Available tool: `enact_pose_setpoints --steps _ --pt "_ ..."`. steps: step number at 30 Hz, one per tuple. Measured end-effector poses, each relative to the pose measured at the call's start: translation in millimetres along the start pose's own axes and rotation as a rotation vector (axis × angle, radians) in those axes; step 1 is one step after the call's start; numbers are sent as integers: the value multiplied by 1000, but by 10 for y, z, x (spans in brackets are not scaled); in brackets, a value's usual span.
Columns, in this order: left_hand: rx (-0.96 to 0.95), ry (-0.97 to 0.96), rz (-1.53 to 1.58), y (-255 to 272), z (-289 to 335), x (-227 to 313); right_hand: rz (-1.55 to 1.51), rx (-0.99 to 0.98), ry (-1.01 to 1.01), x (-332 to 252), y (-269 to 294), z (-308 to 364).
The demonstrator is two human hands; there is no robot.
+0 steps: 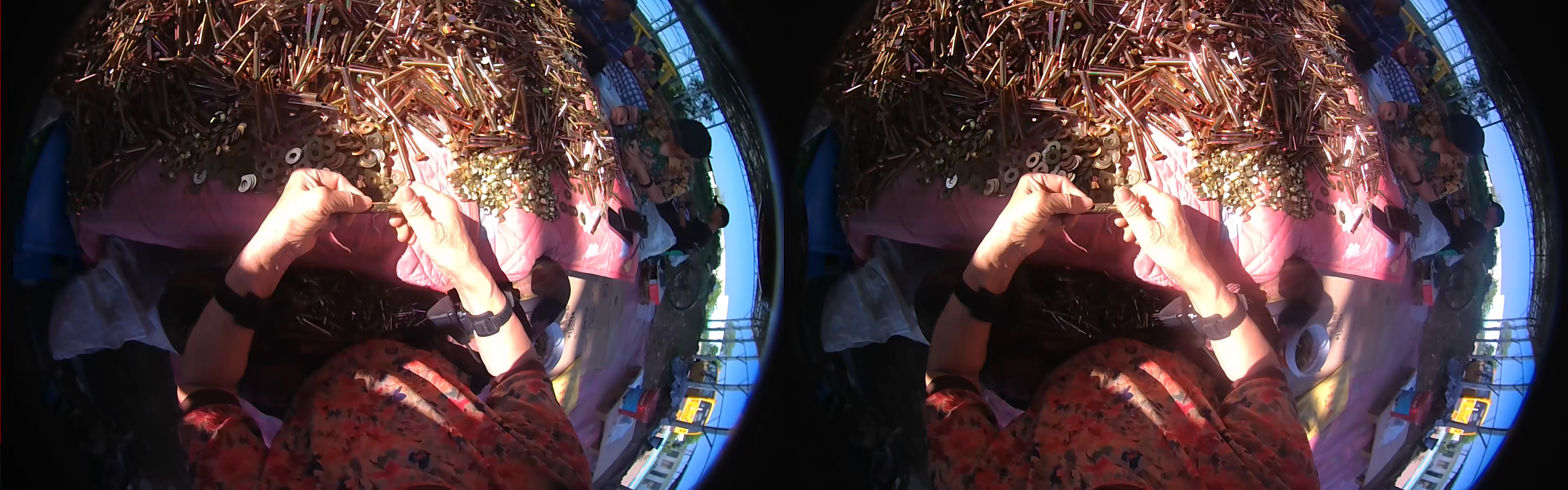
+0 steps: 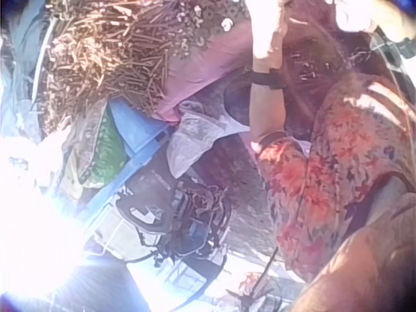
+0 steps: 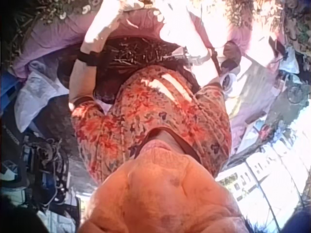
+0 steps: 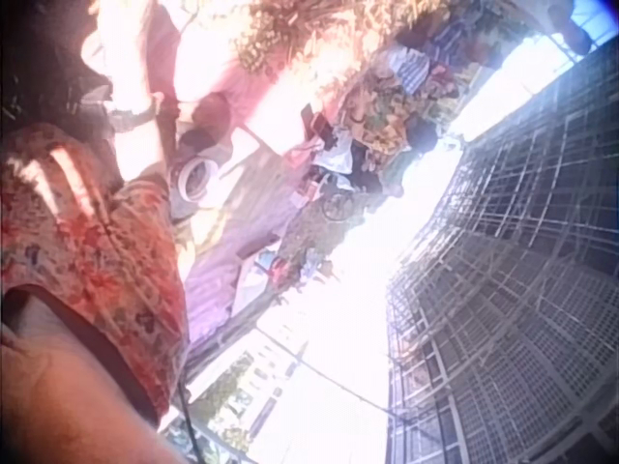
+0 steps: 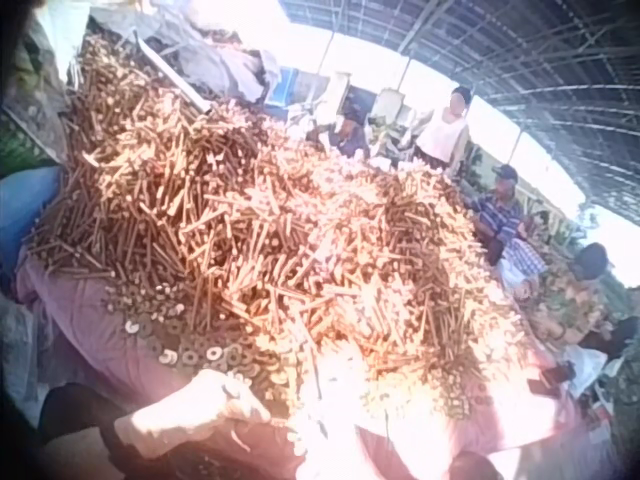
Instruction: Manually assembling small metallic and wooden components, sliding washers onto a stick.
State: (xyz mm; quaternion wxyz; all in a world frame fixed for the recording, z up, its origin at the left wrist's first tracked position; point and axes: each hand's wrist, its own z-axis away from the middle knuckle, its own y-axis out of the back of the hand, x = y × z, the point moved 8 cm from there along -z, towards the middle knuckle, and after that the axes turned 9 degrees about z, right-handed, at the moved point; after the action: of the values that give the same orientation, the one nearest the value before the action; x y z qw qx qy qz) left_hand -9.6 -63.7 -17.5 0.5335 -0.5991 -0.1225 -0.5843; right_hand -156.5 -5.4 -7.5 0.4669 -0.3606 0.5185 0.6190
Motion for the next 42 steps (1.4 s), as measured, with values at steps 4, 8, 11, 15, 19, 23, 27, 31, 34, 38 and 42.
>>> enact_pose_setpoints --steps 4,8,11,15,19,23,27,31,34,38,42 --pt "6 30 19 13 -19 -48 618 202 341 -209 89 63" --pt "20 47 -20 33 -31 -86 302 147 382 -200 45 44" --pt "13 52 -10 52 28 -39 219 37 136 -121 73 5" --pt "-318 -48 -589 -168 22 89 345 23 108 -10 177 -132" --pt "514 -697 -1279 528 -129 770 605 353 274 -76 426 -326" --pt "793 -650 -1390 989 -336 890 696 393 422 -104 365 -471" --pt "842 -530 -1173 1215 -400 872 923 284 371 -7 149 -481" --pt "752 -494 -676 1383 -382 793 935 276 344 61 161 -511" --pt "573 -334 -189 1240 -321 632 951 227 332 86 194 -543" --pt "429 -147 216 838 -195 384 951 271 302 9 202 -539" --pt "338 -100 258 528 -138 276 783 451 444 -163 232 -424"
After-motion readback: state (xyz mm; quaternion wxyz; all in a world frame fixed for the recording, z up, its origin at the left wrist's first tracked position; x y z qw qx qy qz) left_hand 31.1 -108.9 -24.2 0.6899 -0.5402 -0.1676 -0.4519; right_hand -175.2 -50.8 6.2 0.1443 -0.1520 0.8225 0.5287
